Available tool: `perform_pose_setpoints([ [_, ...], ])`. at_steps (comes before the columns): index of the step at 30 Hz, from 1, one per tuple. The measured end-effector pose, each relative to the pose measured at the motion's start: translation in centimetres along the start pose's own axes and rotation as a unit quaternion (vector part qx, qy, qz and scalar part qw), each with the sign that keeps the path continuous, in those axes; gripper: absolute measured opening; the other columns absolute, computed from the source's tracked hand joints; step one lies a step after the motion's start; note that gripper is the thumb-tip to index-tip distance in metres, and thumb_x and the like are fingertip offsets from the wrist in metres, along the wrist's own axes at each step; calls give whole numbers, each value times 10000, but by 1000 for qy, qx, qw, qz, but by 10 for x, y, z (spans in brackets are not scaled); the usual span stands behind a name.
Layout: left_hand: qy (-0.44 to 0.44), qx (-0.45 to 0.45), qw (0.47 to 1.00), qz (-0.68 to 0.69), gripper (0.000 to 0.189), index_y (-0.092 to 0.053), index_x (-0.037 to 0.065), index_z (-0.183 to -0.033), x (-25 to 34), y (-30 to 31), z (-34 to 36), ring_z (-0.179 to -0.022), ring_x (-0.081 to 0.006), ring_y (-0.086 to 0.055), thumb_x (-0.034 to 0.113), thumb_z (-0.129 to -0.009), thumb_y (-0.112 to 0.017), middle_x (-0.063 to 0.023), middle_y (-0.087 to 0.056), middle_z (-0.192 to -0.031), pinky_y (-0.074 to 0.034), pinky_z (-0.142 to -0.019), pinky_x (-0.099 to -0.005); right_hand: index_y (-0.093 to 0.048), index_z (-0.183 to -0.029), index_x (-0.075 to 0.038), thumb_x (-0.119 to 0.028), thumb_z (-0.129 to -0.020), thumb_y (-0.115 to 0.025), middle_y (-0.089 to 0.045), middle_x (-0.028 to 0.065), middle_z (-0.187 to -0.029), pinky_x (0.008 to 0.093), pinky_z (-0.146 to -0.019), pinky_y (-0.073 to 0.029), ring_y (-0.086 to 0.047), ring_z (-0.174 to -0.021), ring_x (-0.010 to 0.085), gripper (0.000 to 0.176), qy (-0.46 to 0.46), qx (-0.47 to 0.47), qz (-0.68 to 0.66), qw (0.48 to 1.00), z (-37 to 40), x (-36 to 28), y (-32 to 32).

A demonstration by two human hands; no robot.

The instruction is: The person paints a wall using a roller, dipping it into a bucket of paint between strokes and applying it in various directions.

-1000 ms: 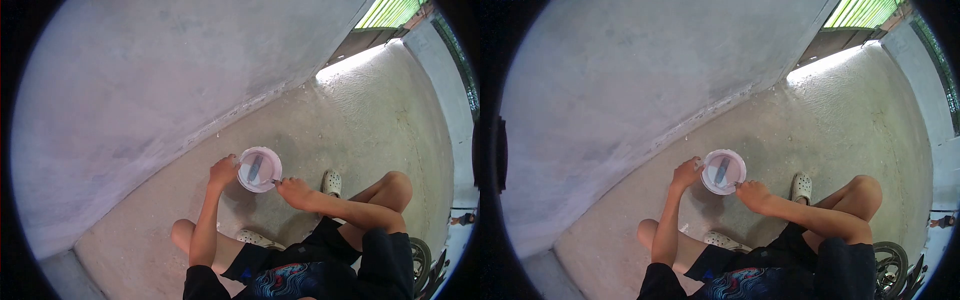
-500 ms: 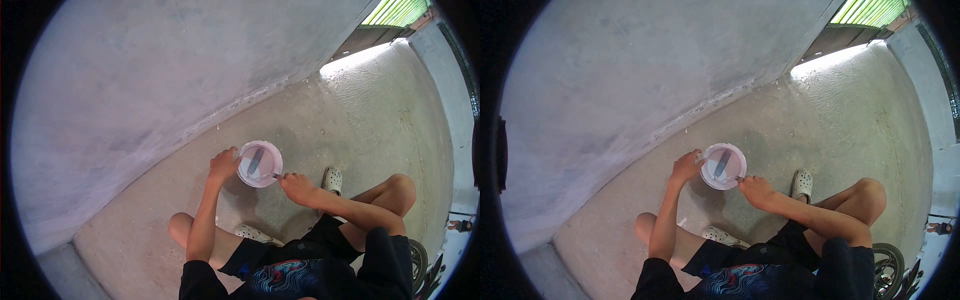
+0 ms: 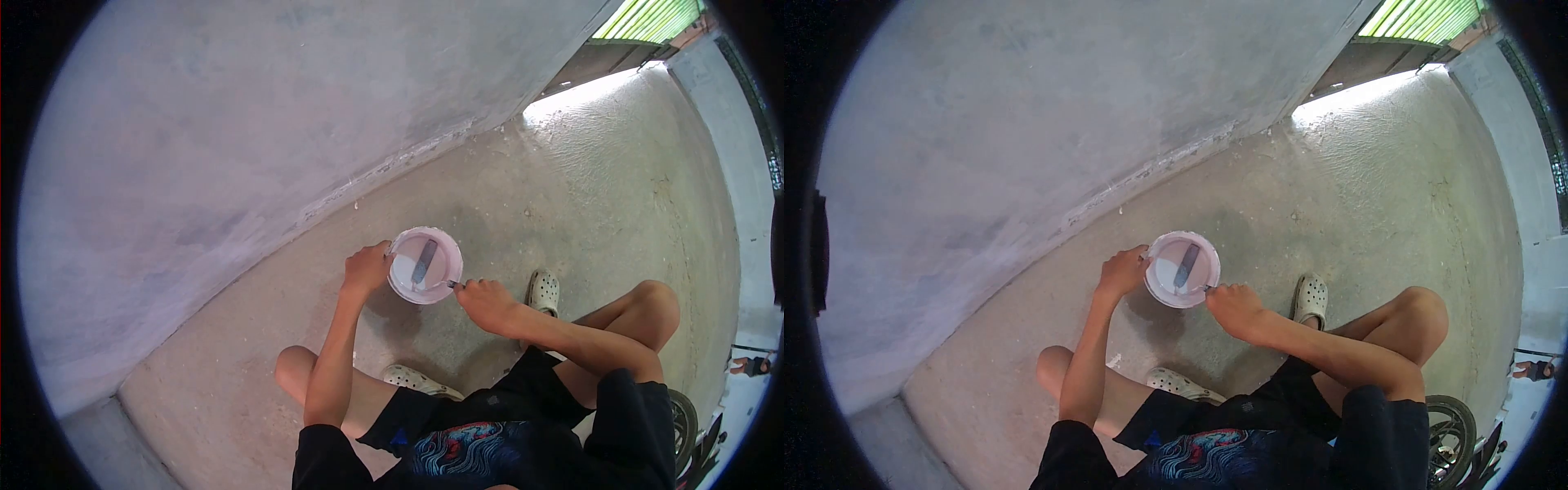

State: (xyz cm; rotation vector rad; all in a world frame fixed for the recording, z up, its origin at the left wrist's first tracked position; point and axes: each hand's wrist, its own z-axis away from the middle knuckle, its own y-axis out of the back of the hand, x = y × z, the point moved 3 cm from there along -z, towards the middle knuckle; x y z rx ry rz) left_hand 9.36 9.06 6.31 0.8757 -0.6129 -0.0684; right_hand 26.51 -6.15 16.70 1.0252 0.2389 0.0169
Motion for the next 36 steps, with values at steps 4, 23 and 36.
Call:
perform_pose_setpoints([
  [4, -8, 16, 1000, 1, 362, -599, 162, -1187, 0, 0, 1, -931, -355, -648, 366, -893, -550, -161, -681, -969, -501, -793, -490, -562, -1047, 51, -14, -775, -560, -641, 201, -867, 449, -680, -553, -667, -818, 374, 279, 12, -22, 5, 1000, -2, -1, -6],
  [23, -14, 26, 1000, 1, 378, -609, 174, -1211, 0, 0, 1, -928, -358, -645, 365, -888, -562, -165, -684, -959, -504, -802, -478, -605, -943, 30, -35, -781, -556, -644, 201, -834, 453, -675, -547, -668, -813, 368, 182, 19, -7, -5, 1000, 0, -7, 17],
  [36, -25, 35, 999, -20, 369, -602, 171, -1202, 0, -3, 2, -910, -382, -645, 370, -897, -544, -199, -671, -962, -501, -786, -495, -629, -896, 31, -13, -753, -588, -651, 199, -874, 435, -704, -556, -673, -847, 352, 155, 14, -2, -10, 1000, -7, -9, -9],
])
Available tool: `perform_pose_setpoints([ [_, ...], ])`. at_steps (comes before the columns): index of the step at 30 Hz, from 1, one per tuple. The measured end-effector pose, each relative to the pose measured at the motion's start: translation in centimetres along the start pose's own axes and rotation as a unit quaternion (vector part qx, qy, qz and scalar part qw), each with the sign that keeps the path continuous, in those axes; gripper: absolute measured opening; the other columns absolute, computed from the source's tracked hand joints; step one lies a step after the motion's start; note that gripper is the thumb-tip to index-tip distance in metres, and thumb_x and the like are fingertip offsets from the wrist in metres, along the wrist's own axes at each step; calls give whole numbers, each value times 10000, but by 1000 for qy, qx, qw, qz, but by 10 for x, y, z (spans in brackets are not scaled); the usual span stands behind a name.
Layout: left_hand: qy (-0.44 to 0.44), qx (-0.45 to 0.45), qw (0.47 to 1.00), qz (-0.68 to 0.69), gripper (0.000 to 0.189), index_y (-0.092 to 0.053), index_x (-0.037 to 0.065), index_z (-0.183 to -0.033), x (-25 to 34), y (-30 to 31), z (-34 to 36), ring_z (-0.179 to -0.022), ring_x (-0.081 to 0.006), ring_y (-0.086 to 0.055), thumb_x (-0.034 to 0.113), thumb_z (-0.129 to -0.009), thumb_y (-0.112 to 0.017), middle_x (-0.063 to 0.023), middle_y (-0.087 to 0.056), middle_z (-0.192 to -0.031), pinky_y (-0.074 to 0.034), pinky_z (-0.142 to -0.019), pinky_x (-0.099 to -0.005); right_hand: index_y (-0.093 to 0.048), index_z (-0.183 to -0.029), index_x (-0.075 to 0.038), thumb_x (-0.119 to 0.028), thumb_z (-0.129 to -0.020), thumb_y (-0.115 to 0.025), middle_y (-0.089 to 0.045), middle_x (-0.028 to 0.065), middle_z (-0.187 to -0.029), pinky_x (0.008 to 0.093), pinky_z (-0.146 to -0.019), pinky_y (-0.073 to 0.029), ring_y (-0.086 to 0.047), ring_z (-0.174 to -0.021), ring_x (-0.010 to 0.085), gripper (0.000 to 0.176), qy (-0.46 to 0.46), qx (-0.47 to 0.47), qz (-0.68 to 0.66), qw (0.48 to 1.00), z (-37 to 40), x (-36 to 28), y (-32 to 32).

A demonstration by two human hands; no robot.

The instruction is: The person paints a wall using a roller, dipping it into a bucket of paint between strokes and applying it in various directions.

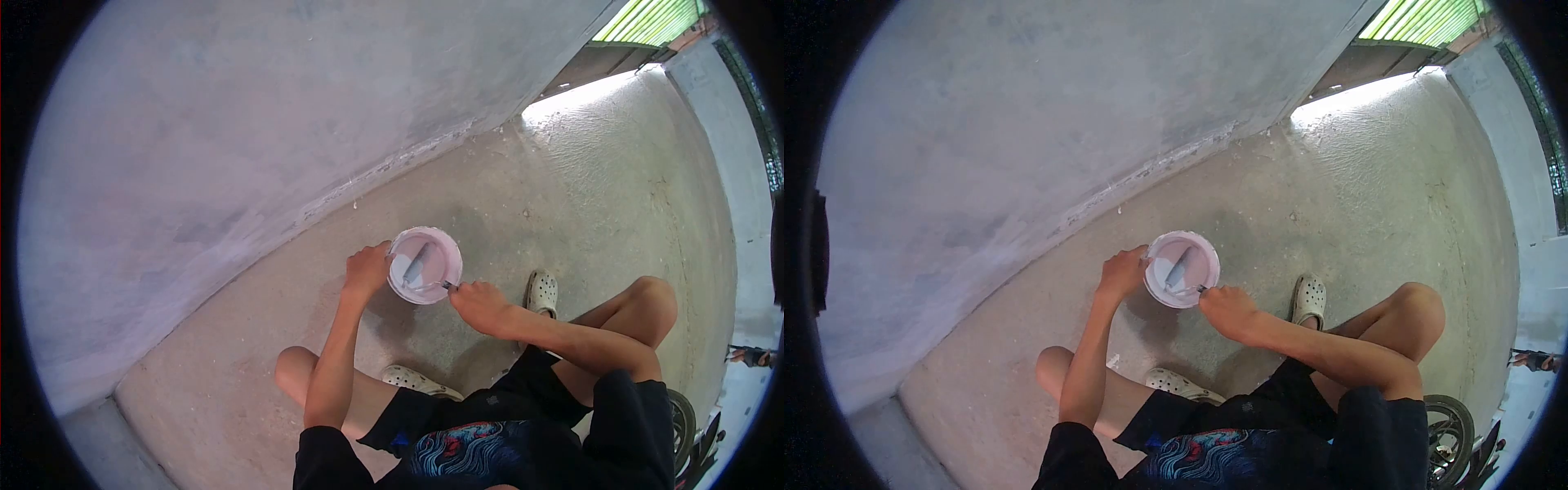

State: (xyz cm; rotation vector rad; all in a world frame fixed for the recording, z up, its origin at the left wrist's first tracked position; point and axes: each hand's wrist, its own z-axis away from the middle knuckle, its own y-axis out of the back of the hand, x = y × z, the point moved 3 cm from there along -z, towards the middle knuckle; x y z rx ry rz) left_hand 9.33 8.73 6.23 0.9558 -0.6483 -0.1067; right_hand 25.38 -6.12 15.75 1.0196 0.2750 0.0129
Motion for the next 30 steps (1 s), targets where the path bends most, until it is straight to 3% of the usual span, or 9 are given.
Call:
perform_pose_setpoints([
  [6, 2, -6, 1000, -5, 360, -602, 174, -1196, 2, 2, 1, -905, -388, -644, 363, -896, -546, -204, -670, -951, -500, -786, -501, -616, -913, 46, -13, -752, -588, -654, 191, -823, 427, -657, -563, -681, -785, 343, 173, 1, 44, 3, 999, -1, 0, -4],
  [21, 7, -18, 1000, 7, 372, -602, 190, -1211, 0, 2, 0, -931, -381, -638, 357, -882, -562, -195, -669, -986, -495, -795, -493, -660, -810, 3, -48, -737, -609, -673, 164, -804, 393, -642, -568, -697, -780, 293, 102, -7, 20, 36, 999, -3, -11, 2],
  [30, -17, 19, 1000, 11, 291, -603, 143, -1115, 0, 1, 1, -894, -385, -649, 333, -903, -543, -196, -668, -929, -489, -786, -519, -653, -835, 8, -28, -734, -608, -670, 176, -820, 393, -649, -569, -694, -794, 304, 116, 4, 17, 36, 999, -3, -13, 7],
])
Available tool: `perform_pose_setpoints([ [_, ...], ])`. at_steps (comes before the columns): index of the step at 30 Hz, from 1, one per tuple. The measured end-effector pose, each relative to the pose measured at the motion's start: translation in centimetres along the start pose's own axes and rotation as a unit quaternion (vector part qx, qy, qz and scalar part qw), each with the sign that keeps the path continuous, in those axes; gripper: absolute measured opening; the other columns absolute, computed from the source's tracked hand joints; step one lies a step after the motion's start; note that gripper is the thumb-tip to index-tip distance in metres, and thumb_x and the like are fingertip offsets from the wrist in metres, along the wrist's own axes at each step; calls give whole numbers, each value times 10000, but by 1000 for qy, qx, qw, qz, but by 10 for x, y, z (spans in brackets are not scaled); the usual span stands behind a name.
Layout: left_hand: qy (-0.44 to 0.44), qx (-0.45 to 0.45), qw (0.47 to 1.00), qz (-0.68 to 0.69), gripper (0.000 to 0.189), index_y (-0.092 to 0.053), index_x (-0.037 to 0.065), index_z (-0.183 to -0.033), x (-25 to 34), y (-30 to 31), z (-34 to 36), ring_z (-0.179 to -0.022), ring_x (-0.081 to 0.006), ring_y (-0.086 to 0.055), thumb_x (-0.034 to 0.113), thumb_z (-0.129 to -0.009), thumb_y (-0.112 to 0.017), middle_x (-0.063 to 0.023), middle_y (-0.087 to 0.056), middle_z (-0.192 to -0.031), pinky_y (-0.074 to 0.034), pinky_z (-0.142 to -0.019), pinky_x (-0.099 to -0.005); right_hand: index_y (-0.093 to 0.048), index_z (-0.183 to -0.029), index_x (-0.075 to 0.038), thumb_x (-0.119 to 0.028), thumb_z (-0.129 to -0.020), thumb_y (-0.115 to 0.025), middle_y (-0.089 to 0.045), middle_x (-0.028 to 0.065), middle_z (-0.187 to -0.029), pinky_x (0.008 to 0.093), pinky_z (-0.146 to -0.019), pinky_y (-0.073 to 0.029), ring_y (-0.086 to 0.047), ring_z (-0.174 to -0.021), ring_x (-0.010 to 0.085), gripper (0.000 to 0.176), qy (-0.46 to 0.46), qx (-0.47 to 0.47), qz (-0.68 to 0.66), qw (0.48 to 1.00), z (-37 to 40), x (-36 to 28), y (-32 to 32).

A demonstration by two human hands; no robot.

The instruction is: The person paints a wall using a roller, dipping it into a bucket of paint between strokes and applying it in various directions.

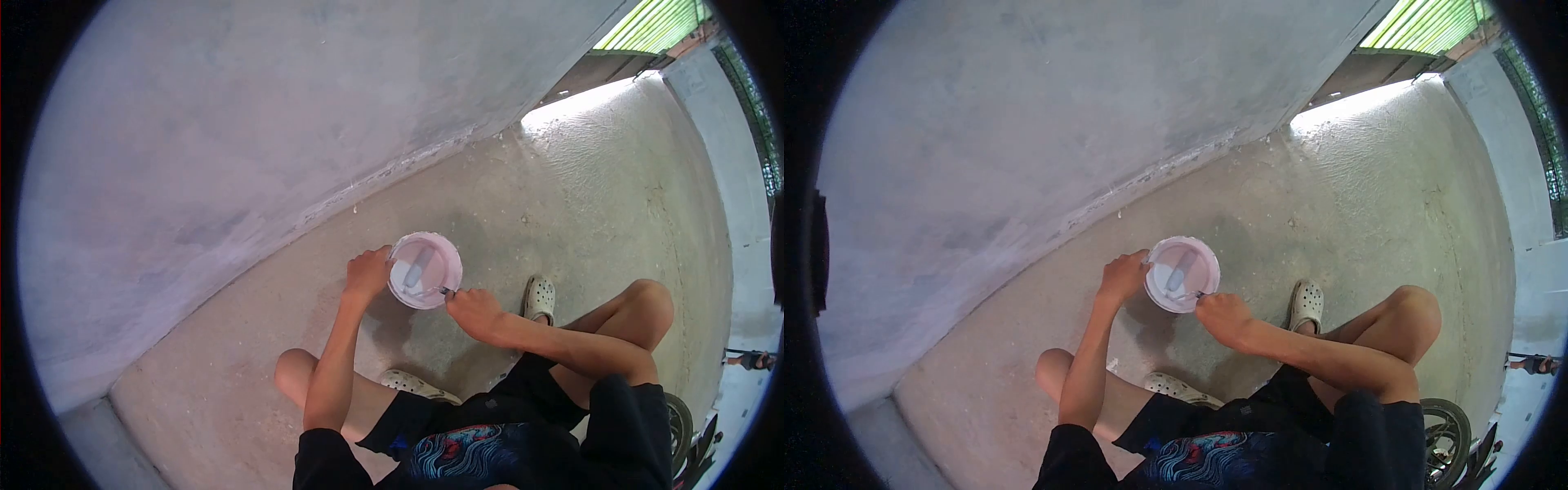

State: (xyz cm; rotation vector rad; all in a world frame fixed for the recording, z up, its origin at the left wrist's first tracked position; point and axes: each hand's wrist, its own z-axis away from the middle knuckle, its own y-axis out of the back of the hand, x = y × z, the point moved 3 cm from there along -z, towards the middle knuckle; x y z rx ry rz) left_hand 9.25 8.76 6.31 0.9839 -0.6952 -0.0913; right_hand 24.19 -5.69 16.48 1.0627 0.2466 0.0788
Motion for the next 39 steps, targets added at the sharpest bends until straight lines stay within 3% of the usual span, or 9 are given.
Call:
perform_pose_setpoints([
  [7, 2, -18, 1000, -13, 295, -600, 141, -1097, -2, -3, -4, -903, -376, -651, 339, -881, -567, -180, -669, -955, -491, -786, -512, -625, -912, 19, -18, -760, -583, -655, 208, -847, 446, -666, -554, -682, -807, 346, 163, 2, -2, -6, 1000, 12, 5, 38],
  [13, -8, -3, 1000, -20, 281, -602, 126, -1078, 5, 2, -8, -906, -361, -654, 314, -872, -568, -171, -669, -960, -494, -781, -508, -592, -926, 50, -25, -802, -525, -651, 234, -836, 483, -692, -523, -654, -788, 395, 160, -64, -24, -126, 990, 37, 24, 63],
  [16, -14, 40, 999, -8, 298, -606, 152, -1116, 6, 8, -14, -920, -361, -651, 320, -874, -560, -165, -673, -980, -495, -792, -505, -609, -985, 20, -96, -863, -534, -671, 176, -804, 422, -641, -522, -672, -722, 310, 184, -56, -30, -219, 974, 54, 34, 66],
  [18, -30, 81, 996, 9, 324, -611, 182, -1154, 13, 19, -19, -929, -365, -648, 337, -874, -558, -159, -677, -995, -496, -803, -502, -626, -1041, -14, -234, -901, -588, -649, 90, -733, 362, -571, -495, -636, -634, 193, 264, -111, -93, -387, 910, 65, 50, 56],
  [22, -15, 119, 992, 40, 253, -599, 105, -1074, 32, 44, -17, -893, -360, -655, 268, -894, -528, -163, -674, -951, -497, -772, -509, -637, -1074, -25, -336, -893, -633, -578, 29, -657, 296, -504, -446, -547, -571, 104, 359, -111, -113, -381, 911, 88, 57, 90],
  [24, -9, 152, 986, 59, 248, -597, 105, -1073, 39, 51, -15, -885, -364, -654, 265, -897, -525, -163, -675, -936, -500, -763, -506, -654, -1014, -51, -359, -877, -657, -547, 5, -623, 269, -460, -403, -502, -535, 82, 337, -232, -196, -394, 867, 98, 58, 126],
  [28, 52, 262, 950, 165, 220, -601, 98, -1042, 36, 66, -14, -808, -363, -656, 258, -908, -529, -159, -674, -836, -499, -694, -479, -617, -844, -54, -392, -853, -681, -529, -22, -610, 243, -442, -363, -478, -518, 69, 344, -183, -249, -352, 884, 85, 82, 162],
  [32, 85, 371, 900, 210, 218, -595, 63, -997, 7, 79, 18, -670, -337, -631, 261, -922, -543, -146, -646, -725, -468, -607, -434, -620, -910, -74, -388, -860, -677, -531, -21, -632, 238, -499, -381, -483, -580, 54, 324, -114, -280, -346, 888, 69, 127, 140],
  [39, 189, 364, 894, 180, 187, -598, 83, -963, 16, 97, 102, -636, -311, -627, 259, -900, -581, -129, -633, -693, -473, -593, -417, -577, -949, -66, -189, -881, -577, -508, -36, -671, 226, -608, -397, -473, -624, 61, 141, 43, -360, -411, 836, 15, 201, 70],
])
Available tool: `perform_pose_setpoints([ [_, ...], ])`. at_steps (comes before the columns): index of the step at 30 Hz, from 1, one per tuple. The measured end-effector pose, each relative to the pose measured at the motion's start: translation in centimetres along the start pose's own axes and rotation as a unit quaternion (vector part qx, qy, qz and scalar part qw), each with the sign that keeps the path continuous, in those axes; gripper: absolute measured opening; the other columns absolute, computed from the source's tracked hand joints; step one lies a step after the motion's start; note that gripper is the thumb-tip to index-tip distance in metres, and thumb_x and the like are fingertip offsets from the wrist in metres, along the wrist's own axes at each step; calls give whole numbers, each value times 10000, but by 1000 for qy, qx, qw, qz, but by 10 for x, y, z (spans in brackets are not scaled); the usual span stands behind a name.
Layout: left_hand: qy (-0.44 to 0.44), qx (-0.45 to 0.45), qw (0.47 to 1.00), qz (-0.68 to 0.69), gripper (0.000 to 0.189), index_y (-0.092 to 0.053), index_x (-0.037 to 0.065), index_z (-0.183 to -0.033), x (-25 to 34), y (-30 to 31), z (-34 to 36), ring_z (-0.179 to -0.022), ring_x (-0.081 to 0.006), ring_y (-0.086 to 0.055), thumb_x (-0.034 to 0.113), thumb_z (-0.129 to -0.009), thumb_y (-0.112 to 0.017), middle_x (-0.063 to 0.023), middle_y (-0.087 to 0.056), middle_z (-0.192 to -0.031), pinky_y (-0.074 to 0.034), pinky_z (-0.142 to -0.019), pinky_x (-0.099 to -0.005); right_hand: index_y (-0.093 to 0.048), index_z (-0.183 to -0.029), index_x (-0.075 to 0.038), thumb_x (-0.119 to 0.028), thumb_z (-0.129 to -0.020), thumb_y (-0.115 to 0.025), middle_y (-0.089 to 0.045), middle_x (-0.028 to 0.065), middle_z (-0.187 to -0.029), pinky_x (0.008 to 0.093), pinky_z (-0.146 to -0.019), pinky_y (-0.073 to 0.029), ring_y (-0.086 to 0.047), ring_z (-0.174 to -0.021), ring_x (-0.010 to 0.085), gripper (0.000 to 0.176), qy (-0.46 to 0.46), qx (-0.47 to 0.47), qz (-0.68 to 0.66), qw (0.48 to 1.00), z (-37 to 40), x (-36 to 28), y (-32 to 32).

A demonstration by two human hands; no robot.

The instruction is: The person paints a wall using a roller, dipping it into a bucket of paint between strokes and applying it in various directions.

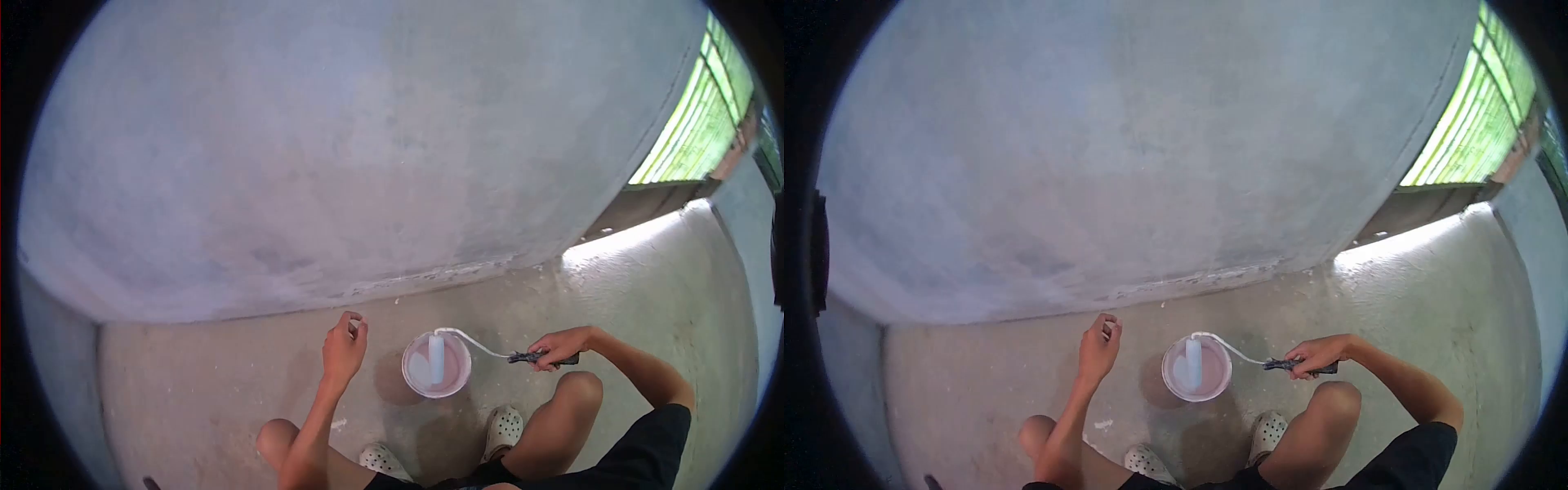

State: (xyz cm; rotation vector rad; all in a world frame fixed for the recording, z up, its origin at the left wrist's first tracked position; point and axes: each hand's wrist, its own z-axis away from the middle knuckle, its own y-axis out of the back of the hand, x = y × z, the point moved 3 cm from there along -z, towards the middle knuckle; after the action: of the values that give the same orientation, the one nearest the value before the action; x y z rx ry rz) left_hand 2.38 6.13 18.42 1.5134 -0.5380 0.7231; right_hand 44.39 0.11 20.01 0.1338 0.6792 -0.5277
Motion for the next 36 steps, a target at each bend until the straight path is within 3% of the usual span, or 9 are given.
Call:
perform_pose_setpoints([
  [3, -8, -55, 997, 45, 193, -600, 94, -994, 36, 23, 34, -654, -309, -632, 256, -891, -588, -119, -633, -693, -481, -609, -417, -565, -929, -67, -176, -878, -561, -512, -34, -693, 228, -611, -394, -469, -626, 67, 120, 23, -45, 29, 998, -29, 31, 21],
  [5, -101, -178, 978, -48, 219, -607, 67, -1008, 70, 34, 53, -617, -283, -627, 251, -890, -611, -135, -616, -664, -484, -595, -381, -560, -921, -67, -175, -876, -557, -515, -33, -704, 230, -609, -394, -470, -628, 70, 116, 25, -58, 38, 997, -41, 51, 24],
  [8, -116, -248, 955, -114, 234, -606, 80, -1029, 85, 34, 59, -659, -292, -644, 258, -877, -620, -144, -624, -692, -492, -620, -379, -560, -900, -73, -193, -874, -562, -515, -36, -697, 237, -595, -396, -475, -625, 72, 123, 31, -18, 11, 999, -61, 77, 10],
  [11, -107, -243, 960, -84, 276, -606, 97, -1066, 69, 15, 63, -729, -298, -654, 297, -875, -618, -136, -645, -758, -503, -663, -389, -567, -890, -72, -222, -855, -581, -522, -19, -689, 249, -577, -398, -483, -624, 75, 155, 60, 72, 19, 995, -75, 99, -8],
  [13, -158, -260, 943, -137, 299, -604, 105, -1093, 55, 6, 75, -772, -300, -654, 312, -877, -613, -126, -653, -802, -507, -685, -397, -570, -894, -67, -241, -834, -590, -531, 7, -664, 272, -559, -407, -498, -608, 92, 185, 66, 117, 95, 986, -82, 118, -22],
  [14, -198, -278, 921, -187, 322, -603, 113, -1120, 49, 1, 83, -815, -301, -654, 327, -879, -609, -116, -661, -845, -511, -707, -406, -566, -945, -45, -305, -832, -591, -565, 70, -701, 369, -605, -441, -520, -625, 184, 284, 126, 158, 148, 968, -83, 125, -27],
  [18, -226, -341, 889, -205, 345, -600, 129, -1158, 36, -4, 86, -862, -300, -648, 340, -885, -598, -96, -665, -906, -513, -735, -422, -551, -885, -31, -315, -831, -580, -583, 118, -707, 402, -612, -451, -548, -615, 266, 291, 177, 223, 260, 923, -87, 136, -20],
  [20, -249, -334, 890, -188, 360, -593, 142, -1184, 37, -7, 89, -878, -301, -645, 350, -891, -589, -89, -667, -929, -512, -756, -417, -542, -853, -22, -320, -828, -580, -595, 174, -720, 438, -634, -460, -582, -647, 350, 301, 136, 221, 300, 918, -88, 134, -16],
  [36, -204, -441, 849, -209, 440, -532, 155, -1269, 13, -9, 104, -1031, -302, -611, 421, -918, -540, -118, -642, -1107, -487, -870, -423, -557, -899, -59, -313, -801, -619, -602, 187, -679, 492, -616, -471, -607, -659, 410, 279, 164, 300, 317, 885, -89, 120, -27],
])
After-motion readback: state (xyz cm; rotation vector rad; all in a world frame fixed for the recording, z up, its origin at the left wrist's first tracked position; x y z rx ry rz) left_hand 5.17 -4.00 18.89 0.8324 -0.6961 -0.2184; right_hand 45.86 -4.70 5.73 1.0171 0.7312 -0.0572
